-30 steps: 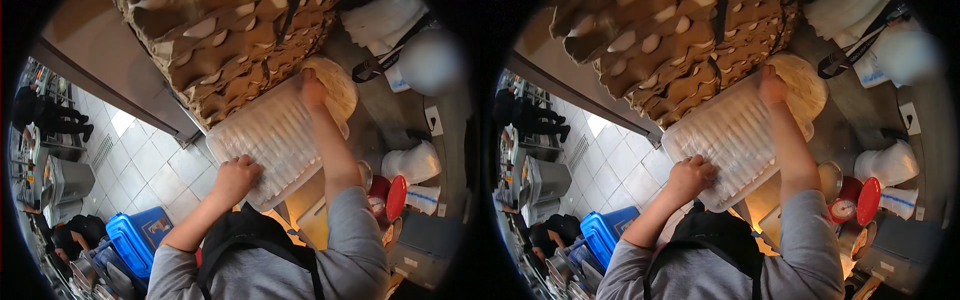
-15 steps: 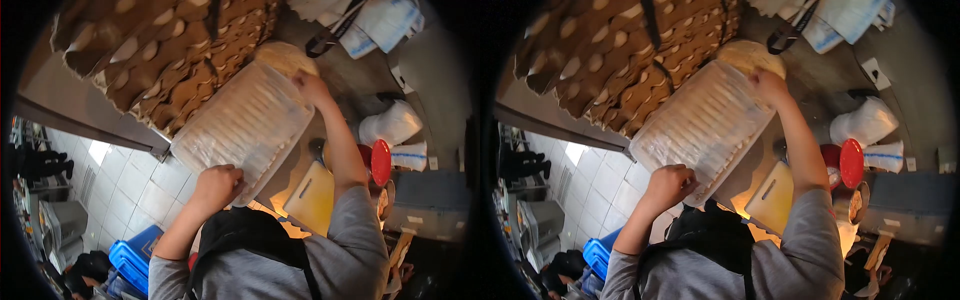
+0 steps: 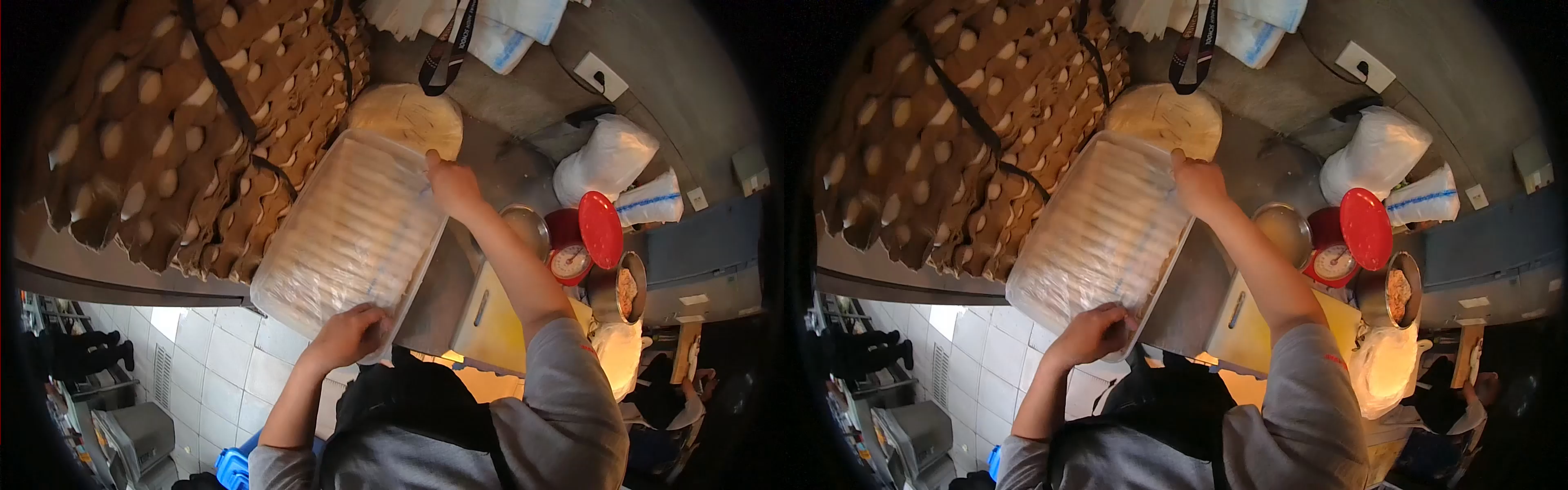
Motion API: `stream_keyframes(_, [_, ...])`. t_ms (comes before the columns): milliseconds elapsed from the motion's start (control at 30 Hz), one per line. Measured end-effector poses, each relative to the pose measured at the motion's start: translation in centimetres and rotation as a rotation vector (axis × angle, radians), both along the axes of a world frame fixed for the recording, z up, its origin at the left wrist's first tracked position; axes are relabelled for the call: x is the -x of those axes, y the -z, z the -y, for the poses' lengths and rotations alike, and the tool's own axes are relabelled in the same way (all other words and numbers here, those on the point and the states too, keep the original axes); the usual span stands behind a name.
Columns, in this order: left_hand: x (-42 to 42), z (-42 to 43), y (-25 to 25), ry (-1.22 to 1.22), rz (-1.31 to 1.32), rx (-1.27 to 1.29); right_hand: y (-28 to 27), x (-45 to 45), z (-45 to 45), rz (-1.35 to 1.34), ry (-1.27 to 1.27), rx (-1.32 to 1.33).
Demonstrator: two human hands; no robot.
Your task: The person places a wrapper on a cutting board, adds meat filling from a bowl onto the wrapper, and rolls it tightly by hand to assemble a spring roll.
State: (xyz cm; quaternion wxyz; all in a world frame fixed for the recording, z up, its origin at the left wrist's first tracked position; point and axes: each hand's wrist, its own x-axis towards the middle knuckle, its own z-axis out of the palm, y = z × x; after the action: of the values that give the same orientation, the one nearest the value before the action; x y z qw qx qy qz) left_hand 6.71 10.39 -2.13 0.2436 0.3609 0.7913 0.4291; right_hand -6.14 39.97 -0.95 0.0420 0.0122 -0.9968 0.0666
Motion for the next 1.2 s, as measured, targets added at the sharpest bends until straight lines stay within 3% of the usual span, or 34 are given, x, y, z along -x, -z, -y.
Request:
stream_keyframes(100, [-0.1, -0.7, -0.6, 0.003, 0.033, 0.008, 0.6, 0.1, -1.2, -0.13, -0.084, -0.068])
stream_keyframes(233, [-0.5, -0.7, -0.9, -0.064, 0.049, -0.019, 0.0, 1.3, -0.7, -0.092, -0.077, -0.248])
stream_keyframes(333, [-0.9, 1.2, -2.4, -0.275, 0.102, -0.05, -0.9, 2.2, 0.2, -0.248, -0.13, -0.226])
stream_keyframes(433, [-0.3, 3.1, -3.0, -0.666, -0.146, 0.138, 0.0, 3.4, 2.7, -0.277, -0.099, -0.067])
stream_keyframes(500, [0.2, 3.8, -2.8, -0.715, -0.316, 0.302, 2.4, 4.9, 5.1, -0.153, -0.003, -0.081])
stream_keyframes(533, [0.6, 4.1, -2.6, -0.744, -0.408, 0.384, 4.0, 5.3, 5.5, -0.265, -0.005, -0.062])
stream_keyframes(633, [0.9, 4.7, -1.6, -0.694, -0.385, 0.487, 4.6, 5.8, 6.7, -0.267, 0.056, -0.005])
stream_keyframes(833, [0.6, 4.4, -2.0, -0.643, -0.381, 0.552, 4.7, 7.3, 6.2, -0.489, -0.139, -0.137])
stream_keyframes(933, [0.8, 4.7, -2.6, -0.607, -0.373, 0.594, 3.6, 7.0, 5.4, -0.41, -0.201, -0.177])
stream_keyframes(1033, [1.0, 5.1, -3.6, -0.556, -0.339, 0.594, 3.1, 6.6, 4.0, -0.492, -0.227, -0.088])
stream_keyframes(1133, [0.6, 4.3, -5.0, -0.604, -0.524, 0.488, 0.9, 3.9, 1.8, -0.347, -0.113, 0.285])
stream_keyframes(1200, [0.1, 3.3, -5.0, -0.501, -0.484, 0.37, 0.3, 2.0, -0.1, -0.081, -0.146, 0.103])
